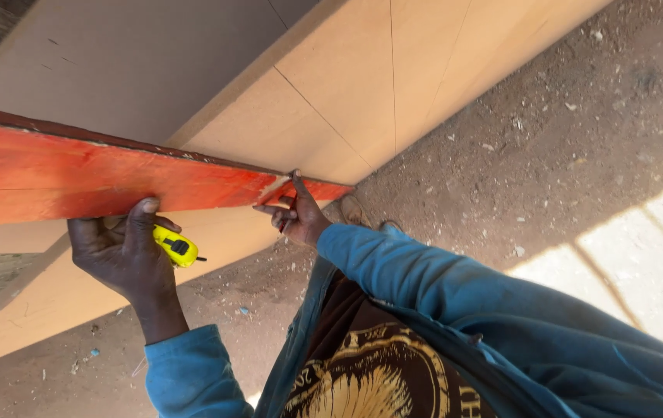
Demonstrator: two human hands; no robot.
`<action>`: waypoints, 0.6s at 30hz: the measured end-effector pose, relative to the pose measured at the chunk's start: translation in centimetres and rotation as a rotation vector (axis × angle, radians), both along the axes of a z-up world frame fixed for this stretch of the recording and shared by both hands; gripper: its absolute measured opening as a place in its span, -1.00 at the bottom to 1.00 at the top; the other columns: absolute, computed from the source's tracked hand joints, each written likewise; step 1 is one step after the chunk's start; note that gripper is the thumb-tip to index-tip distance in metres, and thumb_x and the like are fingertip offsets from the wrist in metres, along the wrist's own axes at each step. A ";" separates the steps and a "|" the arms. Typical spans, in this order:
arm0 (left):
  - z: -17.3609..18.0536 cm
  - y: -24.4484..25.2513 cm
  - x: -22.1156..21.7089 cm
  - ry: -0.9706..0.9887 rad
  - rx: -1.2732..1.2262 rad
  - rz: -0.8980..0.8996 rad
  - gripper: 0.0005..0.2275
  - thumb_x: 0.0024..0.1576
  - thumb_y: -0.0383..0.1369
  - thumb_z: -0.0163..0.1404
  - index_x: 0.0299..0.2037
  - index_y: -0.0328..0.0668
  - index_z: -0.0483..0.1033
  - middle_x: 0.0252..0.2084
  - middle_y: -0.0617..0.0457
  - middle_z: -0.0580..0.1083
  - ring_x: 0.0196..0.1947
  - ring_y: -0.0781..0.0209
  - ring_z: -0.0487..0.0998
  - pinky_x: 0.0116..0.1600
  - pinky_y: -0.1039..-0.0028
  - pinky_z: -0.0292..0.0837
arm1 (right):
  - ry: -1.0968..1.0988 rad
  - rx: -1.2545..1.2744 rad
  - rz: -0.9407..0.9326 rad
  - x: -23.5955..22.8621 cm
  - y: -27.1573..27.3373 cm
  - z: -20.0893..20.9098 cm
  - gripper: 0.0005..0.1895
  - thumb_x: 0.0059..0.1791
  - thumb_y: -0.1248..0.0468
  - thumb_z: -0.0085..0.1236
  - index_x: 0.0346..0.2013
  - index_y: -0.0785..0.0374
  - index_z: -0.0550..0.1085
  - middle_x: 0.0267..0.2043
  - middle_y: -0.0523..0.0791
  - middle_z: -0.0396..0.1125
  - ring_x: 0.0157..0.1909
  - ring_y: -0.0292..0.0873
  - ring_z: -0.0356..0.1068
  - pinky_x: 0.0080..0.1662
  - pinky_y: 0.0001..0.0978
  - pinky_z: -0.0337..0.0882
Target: Measuring and marking lines on a large board using a tape measure, pencil, and straight edge level.
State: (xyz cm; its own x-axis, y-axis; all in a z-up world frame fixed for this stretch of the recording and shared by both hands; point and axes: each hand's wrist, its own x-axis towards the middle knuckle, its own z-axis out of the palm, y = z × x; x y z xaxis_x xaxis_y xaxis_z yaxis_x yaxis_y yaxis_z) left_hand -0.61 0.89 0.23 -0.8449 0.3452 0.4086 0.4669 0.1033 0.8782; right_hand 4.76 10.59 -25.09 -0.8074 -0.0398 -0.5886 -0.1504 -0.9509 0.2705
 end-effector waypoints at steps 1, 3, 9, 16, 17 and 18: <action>-0.3 0.5 -0.6 0.011 0.018 0.001 -0.75 0.08 -0.70 0.07 -0.12 -0.28 0.35 -0.30 -0.12 0.45 -0.53 0.07 0.48 -0.46 0.38 0.56 | -0.009 0.023 0.016 -0.4 0.9 0.3 -0.41 -0.29 -0.15 0.27 -0.54 0.29 0.26 0.19 0.39 0.12 -0.80 -0.48 -0.25 -0.55 -0.65 0.28; -0.7 0.3 -0.6 -0.037 0.017 0.041 -0.77 0.07 -0.70 0.07 -0.17 -0.29 0.33 -0.34 -0.11 0.43 -0.55 0.08 0.47 -0.48 0.39 0.56 | -0.068 0.059 0.019 0.4 0.6 2.3 -0.42 -0.23 -0.18 0.19 -0.48 0.31 0.30 0.13 0.37 0.20 -0.80 -0.48 -0.23 -0.56 -0.66 0.28; -0.9 -0.3 -0.8 -0.007 0.026 0.026 -0.77 0.08 -0.71 0.07 -0.16 -0.33 0.33 -0.35 -0.14 0.42 -0.51 0.05 0.51 -0.45 0.39 0.58 | -0.038 0.020 0.015 0.3 -0.2 1.0 -0.44 -0.23 -0.19 0.19 -0.55 0.30 0.40 0.12 0.35 0.21 -0.81 -0.50 -0.17 -0.57 -0.68 0.31; -0.5 0.0 -0.9 -0.020 0.018 0.003 -0.80 0.10 -0.69 0.08 -0.19 -0.29 0.35 -0.33 -0.12 0.45 -0.47 0.06 0.53 -0.45 0.40 0.57 | 0.005 0.001 0.008 0.0 -0.1 0.1 -0.42 -0.27 -0.21 0.23 -0.66 0.28 0.37 0.13 0.35 0.19 -0.81 -0.51 -0.17 -0.54 -0.68 0.31; -0.4 0.0 -0.9 -0.020 0.019 0.003 -0.80 0.10 -0.69 0.08 -0.19 -0.29 0.35 -0.33 -0.12 0.45 -0.47 0.06 0.53 -0.45 0.40 0.57 | 0.005 0.002 0.009 -0.1 0.0 0.0 -0.42 -0.27 -0.21 0.23 -0.66 0.28 0.37 0.13 0.35 0.19 -0.81 -0.51 -0.17 -0.54 -0.68 0.31; -0.3 0.0 -0.9 -0.001 0.007 -0.006 -0.79 0.11 -0.69 0.08 -0.17 -0.28 0.35 -0.29 -0.12 0.46 -0.43 0.05 0.55 -0.41 0.39 0.59 | -0.007 -0.011 0.005 -0.2 0.0 -0.1 -0.44 -0.23 -0.18 0.21 -0.61 0.29 0.34 0.14 0.35 0.19 -0.80 -0.50 -0.18 -0.54 -0.67 0.29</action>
